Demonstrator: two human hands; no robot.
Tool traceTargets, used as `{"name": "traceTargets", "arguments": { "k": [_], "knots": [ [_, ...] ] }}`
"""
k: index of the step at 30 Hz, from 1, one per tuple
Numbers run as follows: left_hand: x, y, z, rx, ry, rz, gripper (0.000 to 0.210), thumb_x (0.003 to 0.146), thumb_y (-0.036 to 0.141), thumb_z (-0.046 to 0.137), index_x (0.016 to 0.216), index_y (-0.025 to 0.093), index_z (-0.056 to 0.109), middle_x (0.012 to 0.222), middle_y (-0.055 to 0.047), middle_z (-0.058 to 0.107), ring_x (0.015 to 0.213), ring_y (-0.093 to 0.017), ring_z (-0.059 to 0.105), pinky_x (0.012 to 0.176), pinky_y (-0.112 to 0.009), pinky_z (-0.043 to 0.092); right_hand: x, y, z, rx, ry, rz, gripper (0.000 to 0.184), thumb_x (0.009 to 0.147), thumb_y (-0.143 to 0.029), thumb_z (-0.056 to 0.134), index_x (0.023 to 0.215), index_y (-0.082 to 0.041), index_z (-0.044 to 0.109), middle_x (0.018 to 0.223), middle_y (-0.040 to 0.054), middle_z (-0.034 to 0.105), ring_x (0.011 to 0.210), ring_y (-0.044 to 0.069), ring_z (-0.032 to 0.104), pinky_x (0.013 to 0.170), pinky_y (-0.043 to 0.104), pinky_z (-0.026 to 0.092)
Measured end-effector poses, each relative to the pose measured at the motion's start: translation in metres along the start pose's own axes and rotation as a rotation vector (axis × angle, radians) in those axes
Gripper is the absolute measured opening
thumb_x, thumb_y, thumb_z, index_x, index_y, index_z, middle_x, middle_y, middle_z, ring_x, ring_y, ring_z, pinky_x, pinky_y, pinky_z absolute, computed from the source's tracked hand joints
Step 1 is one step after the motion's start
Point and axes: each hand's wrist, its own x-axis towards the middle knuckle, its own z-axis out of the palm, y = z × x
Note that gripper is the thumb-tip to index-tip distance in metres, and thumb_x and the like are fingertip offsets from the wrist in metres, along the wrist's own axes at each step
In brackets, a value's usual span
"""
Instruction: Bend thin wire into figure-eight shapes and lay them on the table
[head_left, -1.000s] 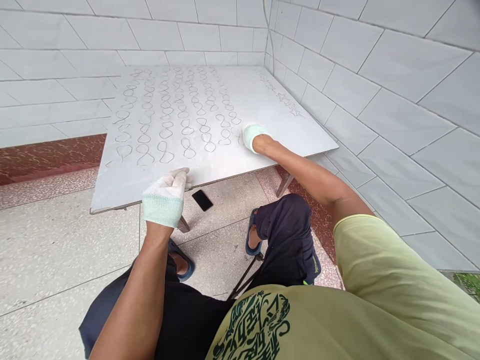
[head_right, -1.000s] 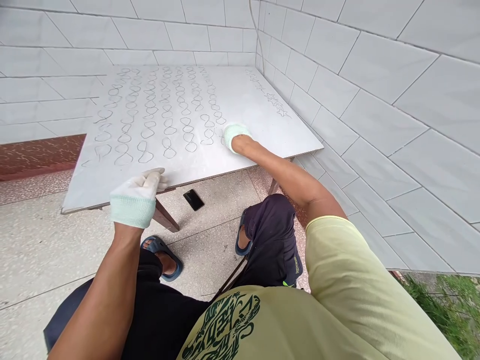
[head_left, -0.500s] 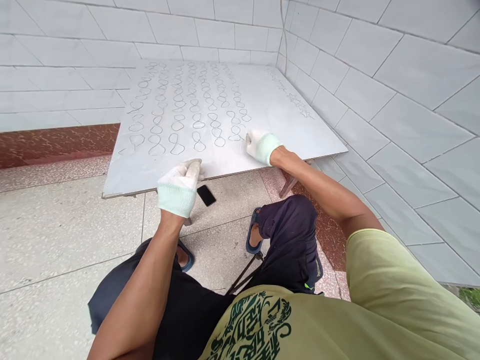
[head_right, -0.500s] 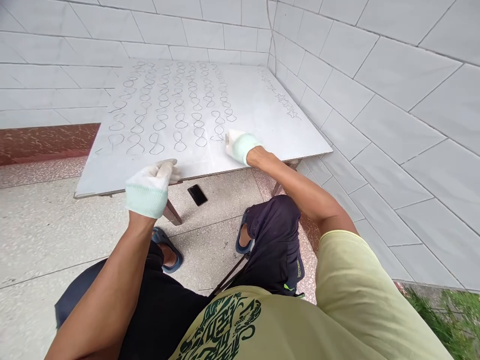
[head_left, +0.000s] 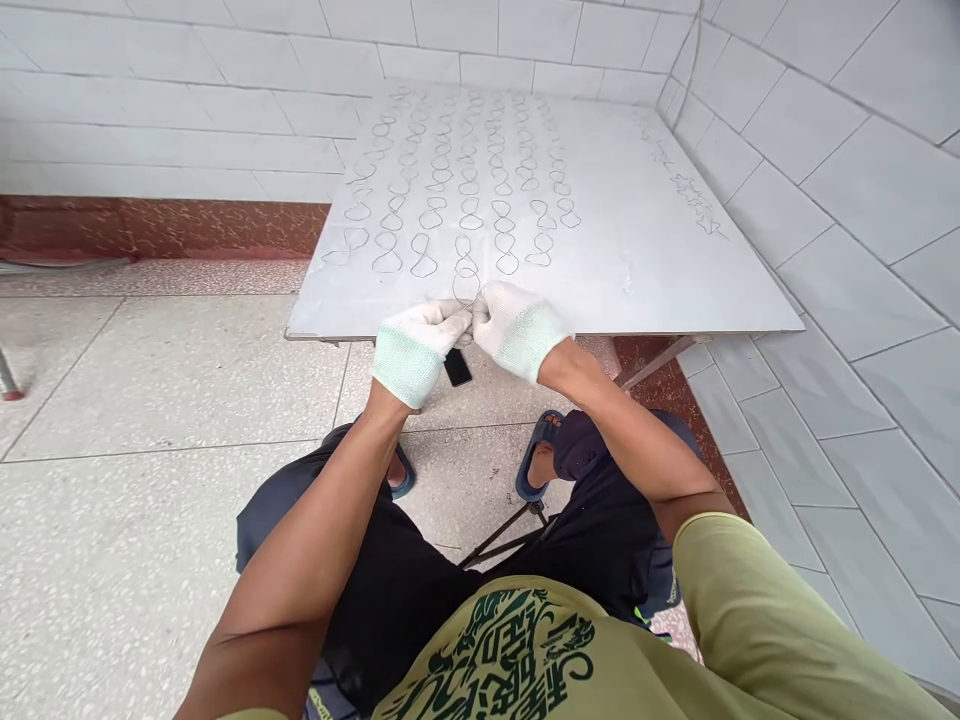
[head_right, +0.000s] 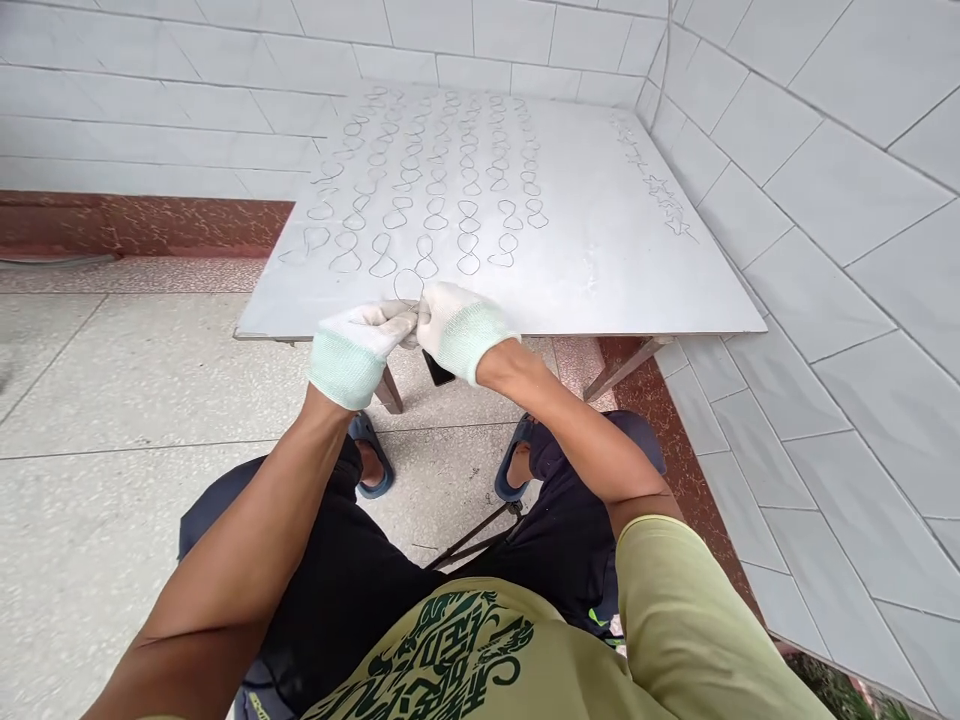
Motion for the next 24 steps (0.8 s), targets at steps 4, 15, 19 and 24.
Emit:
{"name": "traceTargets", "arguments": {
  "k": [4,15,19,24],
  "knots": [
    [-0.007,0.009,-0.003,-0.044,0.016,-0.055,0.027,0.090,0.042,0.078,0.085,0.016,0.081,0.079,-0.008,0.078,0.081,-0.021,0.072,0.071,-0.029,0.061,0.000,0.014,-0.005,0.311,-0.037,-0.040,0.026,0.110,-0.044,0.064,0.097,-0.024,0.072,0.100,0.0051,0.082,0.093,0.022,0.072,0.085,0.035,0.057],
    [-0.005,0.003,-0.004,0.059,-0.050,-0.099,0.023,0.093,0.036,0.076,0.091,0.015,0.084,0.074,-0.005,0.076,0.070,-0.016,0.066,0.067,-0.026,0.055,0.011,0.030,-0.001,0.801,-0.018,0.095,0.025,0.107,-0.023,0.067,0.081,-0.022,0.066,0.081,0.0012,0.077,0.070,0.012,0.071,0.070,0.024,0.058],
    [-0.003,0.002,-0.008,0.030,0.008,-0.116,0.020,0.093,0.033,0.075,0.095,0.015,0.084,0.076,-0.006,0.078,0.071,-0.017,0.070,0.070,-0.028,0.059,0.012,0.037,-0.002,0.763,-0.072,0.124,0.027,0.107,-0.020,0.063,0.080,-0.022,0.064,0.079,0.0019,0.077,0.067,0.012,0.070,0.069,0.025,0.057],
    [-0.008,0.010,-0.010,0.040,0.009,-0.134,0.019,0.094,0.034,0.077,0.090,0.016,0.081,0.073,-0.005,0.075,0.071,-0.018,0.073,0.069,-0.029,0.060,0.009,0.042,-0.005,0.354,-0.060,-0.083,0.027,0.108,-0.029,0.062,0.083,-0.021,0.068,0.085,0.0032,0.076,0.080,0.018,0.069,0.077,0.031,0.051]
  ]
}}
